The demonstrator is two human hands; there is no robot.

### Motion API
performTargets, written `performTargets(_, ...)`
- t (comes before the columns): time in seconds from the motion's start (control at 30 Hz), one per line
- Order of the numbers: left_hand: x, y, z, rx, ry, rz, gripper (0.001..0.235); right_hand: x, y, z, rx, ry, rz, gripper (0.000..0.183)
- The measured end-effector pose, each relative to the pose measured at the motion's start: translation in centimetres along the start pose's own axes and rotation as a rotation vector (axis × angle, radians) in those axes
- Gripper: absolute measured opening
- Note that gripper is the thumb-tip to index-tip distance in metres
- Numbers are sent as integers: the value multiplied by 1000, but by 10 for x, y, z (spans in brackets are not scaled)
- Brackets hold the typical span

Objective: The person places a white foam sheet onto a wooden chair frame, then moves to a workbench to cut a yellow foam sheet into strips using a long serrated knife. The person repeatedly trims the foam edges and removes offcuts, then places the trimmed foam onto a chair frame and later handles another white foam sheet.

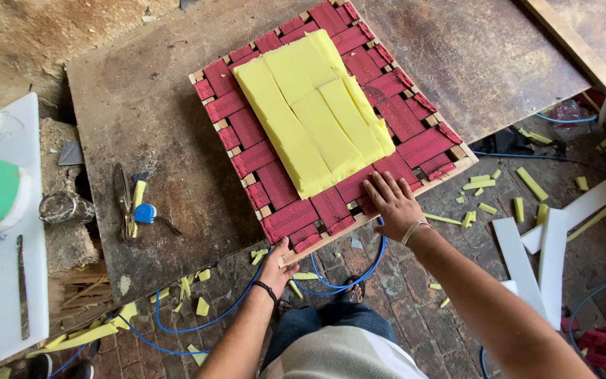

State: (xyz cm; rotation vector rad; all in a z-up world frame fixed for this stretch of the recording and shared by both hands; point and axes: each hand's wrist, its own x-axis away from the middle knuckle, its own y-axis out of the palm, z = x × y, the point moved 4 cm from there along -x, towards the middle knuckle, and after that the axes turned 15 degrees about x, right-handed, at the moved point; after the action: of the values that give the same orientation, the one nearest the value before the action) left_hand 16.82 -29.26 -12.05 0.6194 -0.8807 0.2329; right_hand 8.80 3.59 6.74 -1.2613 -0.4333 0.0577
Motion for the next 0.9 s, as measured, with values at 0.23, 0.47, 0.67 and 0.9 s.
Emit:
performTargets(0.23,52,34,54,-219,-11,-111,65,21,16,7,-87,204,362,107)
performTargets(0.47,111,97,105,-416,166,-122,64,26,1,10,-171,398,843,76)
performTargets(0.67,138,107,143,-408,330,-160,63,49,-7,-12,-167,528,832,73)
performTargets(0.9,189,115,145,-188,453,-480,64,137,-19,-91,-211,839,778,82)
